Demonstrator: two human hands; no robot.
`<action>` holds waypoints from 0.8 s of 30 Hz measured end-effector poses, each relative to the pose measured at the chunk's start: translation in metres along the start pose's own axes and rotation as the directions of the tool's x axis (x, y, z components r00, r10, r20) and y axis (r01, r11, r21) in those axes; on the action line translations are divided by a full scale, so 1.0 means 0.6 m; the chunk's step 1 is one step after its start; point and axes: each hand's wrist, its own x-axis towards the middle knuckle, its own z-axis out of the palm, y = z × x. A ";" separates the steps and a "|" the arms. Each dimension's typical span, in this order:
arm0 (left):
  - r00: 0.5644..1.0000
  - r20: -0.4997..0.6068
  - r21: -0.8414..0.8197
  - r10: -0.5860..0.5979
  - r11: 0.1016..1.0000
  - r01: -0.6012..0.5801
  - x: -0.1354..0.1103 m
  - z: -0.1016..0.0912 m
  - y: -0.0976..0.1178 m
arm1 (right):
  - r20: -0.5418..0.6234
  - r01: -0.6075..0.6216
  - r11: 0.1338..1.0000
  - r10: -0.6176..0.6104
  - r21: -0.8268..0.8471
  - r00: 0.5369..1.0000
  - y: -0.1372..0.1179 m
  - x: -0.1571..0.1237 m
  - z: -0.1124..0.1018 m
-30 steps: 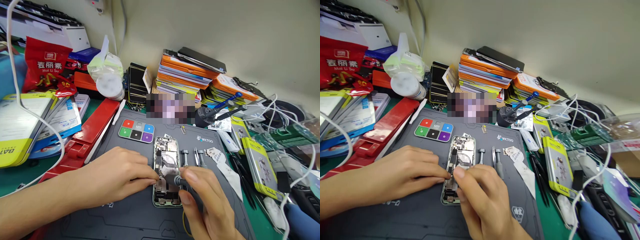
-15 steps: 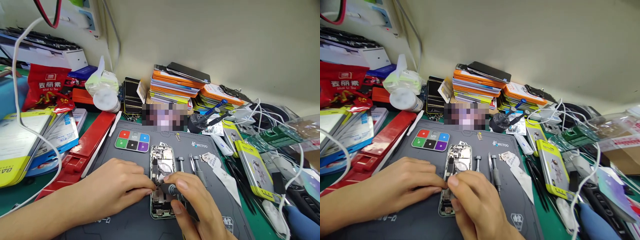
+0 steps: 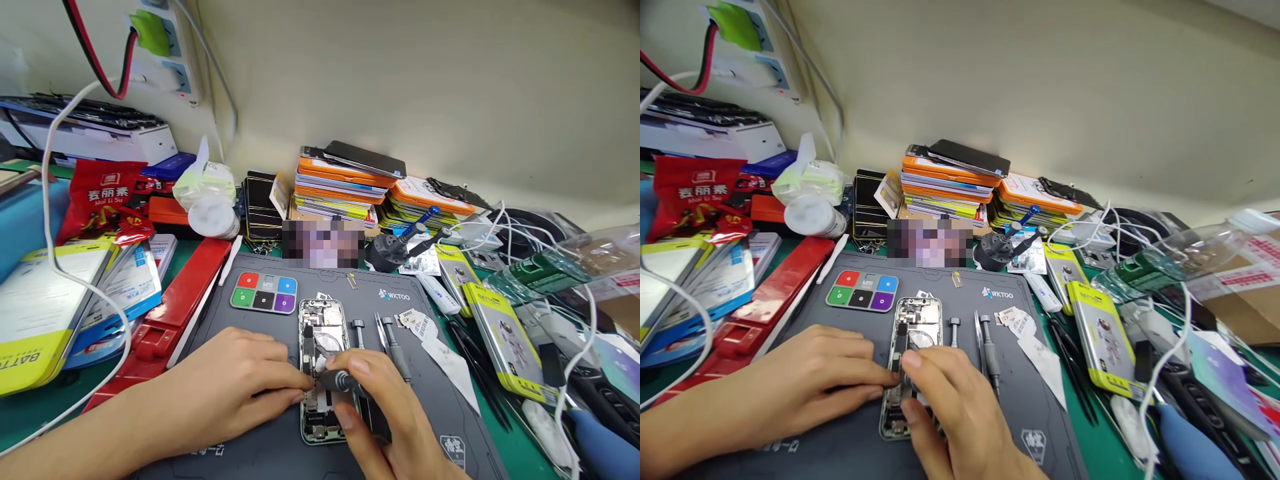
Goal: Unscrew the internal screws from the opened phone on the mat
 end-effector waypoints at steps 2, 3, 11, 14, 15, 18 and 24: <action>1.000 0.002 -0.003 -0.006 1.000 0.006 0.001 0.001 -0.001 | -0.005 0.004 1.000 -0.004 -0.011 1.000 0.001 -0.002 0.001; 1.000 0.001 -0.005 -0.009 1.000 0.009 0.002 0.001 0.000 | -0.007 0.011 1.000 -0.012 -0.017 1.000 0.002 -0.003 0.002; 0.999 0.012 -0.027 -0.033 0.999 0.034 0.002 0.000 0.002 | -0.031 -0.036 0.996 0.033 -0.087 0.999 0.002 -0.012 0.004; 0.999 0.003 -0.025 -0.037 0.999 0.037 0.001 0.001 0.000 | -0.036 -0.037 0.994 0.034 -0.106 0.999 0.002 -0.012 0.002; 0.999 0.002 -0.025 -0.040 0.999 0.040 0.001 0.001 -0.001 | -0.037 -0.034 0.994 0.031 -0.102 0.999 0.002 -0.012 0.002; 0.999 0.003 -0.022 -0.046 0.999 0.046 0.002 0.001 -0.001 | -0.040 -0.025 0.996 0.022 -0.087 0.999 0.005 -0.016 0.001; 0.999 0.000 -0.019 -0.054 0.998 0.054 0.004 -0.001 0.001 | -0.058 -0.015 0.996 0.010 -0.093 0.998 0.014 -0.021 0.006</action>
